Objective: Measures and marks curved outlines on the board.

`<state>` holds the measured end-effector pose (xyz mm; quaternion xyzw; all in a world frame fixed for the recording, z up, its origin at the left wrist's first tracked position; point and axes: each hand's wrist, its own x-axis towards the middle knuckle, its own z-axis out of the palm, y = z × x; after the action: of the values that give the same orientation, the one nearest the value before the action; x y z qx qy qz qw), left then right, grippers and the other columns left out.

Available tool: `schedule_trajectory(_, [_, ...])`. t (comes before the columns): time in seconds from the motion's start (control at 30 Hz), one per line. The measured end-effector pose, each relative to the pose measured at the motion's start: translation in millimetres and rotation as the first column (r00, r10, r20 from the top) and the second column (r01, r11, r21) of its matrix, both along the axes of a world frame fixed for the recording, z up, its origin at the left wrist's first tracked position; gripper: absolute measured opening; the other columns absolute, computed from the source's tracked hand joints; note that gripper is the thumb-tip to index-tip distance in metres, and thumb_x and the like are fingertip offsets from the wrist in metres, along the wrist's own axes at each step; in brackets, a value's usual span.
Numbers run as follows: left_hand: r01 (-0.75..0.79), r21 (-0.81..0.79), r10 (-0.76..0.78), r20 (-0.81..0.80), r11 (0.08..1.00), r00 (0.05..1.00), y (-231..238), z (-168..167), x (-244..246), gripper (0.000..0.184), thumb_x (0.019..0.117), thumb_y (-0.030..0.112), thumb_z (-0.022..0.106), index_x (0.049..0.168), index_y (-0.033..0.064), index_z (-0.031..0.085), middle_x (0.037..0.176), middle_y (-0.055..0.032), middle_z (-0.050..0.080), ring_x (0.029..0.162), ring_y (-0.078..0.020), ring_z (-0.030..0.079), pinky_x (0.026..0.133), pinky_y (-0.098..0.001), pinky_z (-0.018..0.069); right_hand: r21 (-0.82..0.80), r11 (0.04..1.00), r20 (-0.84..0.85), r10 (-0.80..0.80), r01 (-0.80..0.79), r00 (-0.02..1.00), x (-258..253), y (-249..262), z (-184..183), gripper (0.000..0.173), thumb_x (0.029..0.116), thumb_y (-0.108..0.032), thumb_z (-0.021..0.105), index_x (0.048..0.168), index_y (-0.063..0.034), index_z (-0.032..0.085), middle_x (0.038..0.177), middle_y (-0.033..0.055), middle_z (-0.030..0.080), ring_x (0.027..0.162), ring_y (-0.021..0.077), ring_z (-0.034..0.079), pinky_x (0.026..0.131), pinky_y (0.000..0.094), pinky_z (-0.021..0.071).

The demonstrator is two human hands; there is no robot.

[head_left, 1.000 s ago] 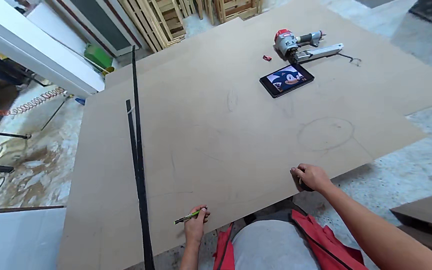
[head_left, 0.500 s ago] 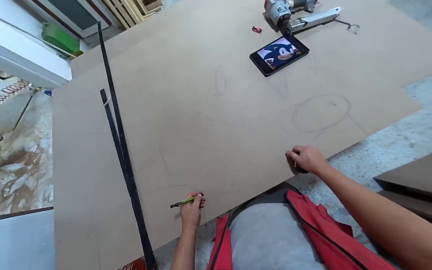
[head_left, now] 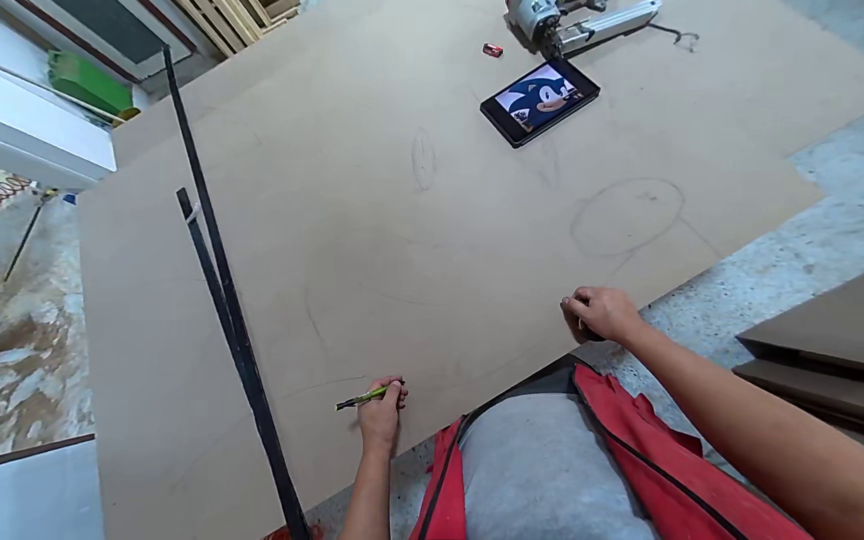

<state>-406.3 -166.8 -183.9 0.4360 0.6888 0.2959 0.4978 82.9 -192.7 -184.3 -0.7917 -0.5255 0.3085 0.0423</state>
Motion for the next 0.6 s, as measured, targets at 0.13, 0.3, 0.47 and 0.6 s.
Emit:
schedule_trajectory(0.13, [0.002, -0.007, -0.002, 0.001, 1.0, 1.0, 0.2, -1.7, -0.8, 0.018, 0.1013, 0.009, 0.06, 0.105, -0.0021, 0.074, 0.08, -0.0125, 0.075, 0.067, -0.0198, 0.072, 0.062, -0.0323, 0.0609, 0.001, 1.0, 0.003, 0.002, -0.002, 1.0, 0.8, 0.7, -0.2, 0.046, 0.104, -0.054, 0.046, 0.08, -0.0212, 0.067, 0.075, 0.0024, 0.067, 0.077, 0.023, 0.067, 0.068, 0.0531, 0.0521])
schedule_trajectory(0.3, [0.043, -0.024, -0.044, -0.048, 0.999, 0.998, -4.4, 4.7, -5.9, 0.023, 0.102, 0.016, 0.059, 0.11, -0.001, 0.071, 0.085, -0.0108, 0.076, 0.073, -0.0195, 0.073, 0.067, -0.0376, 0.0629, -0.006, 0.999, -0.014, -0.033, 0.033, 0.999, -8.6, 1.2, 8.4, 0.044, 0.1012, -0.053, 0.05, 0.088, -0.0178, 0.072, 0.085, 0.0059, 0.071, 0.086, 0.0264, 0.071, 0.076, 0.0568, 0.0559])
schedule_trajectory(0.47, [0.063, -0.012, -0.063, 0.029, 0.998, 0.998, -3.6, 2.3, -4.2, 0.022, 0.1014, 0.011, 0.054, 0.111, -0.0034, 0.066, 0.08, -0.0061, 0.073, 0.065, -0.0117, 0.069, 0.061, -0.0289, 0.0598, -0.037, 0.999, -0.051, -0.041, 0.039, 0.998, -5.4, 2.0, 10.0, 0.048, 0.1005, -0.057, 0.048, 0.089, -0.0167, 0.071, 0.087, 0.0051, 0.071, 0.09, 0.0239, 0.069, 0.081, 0.0532, 0.0543])
schedule_trajectory(0.6, [0.053, -0.023, -0.052, 0.058, 0.998, 0.997, -2.8, 5.2, -2.0, 0.02, 0.1014, 0.01, 0.054, 0.11, -0.0031, 0.066, 0.078, -0.0057, 0.073, 0.064, -0.0113, 0.069, 0.06, -0.0271, 0.0589, -0.059, 0.998, -0.056, -0.027, 0.024, 0.998, -2.9, 3.1, 9.9, 0.05, 0.1011, -0.058, 0.045, 0.089, -0.0165, 0.07, 0.087, 0.0051, 0.07, 0.089, 0.0235, 0.069, 0.08, 0.0519, 0.053])
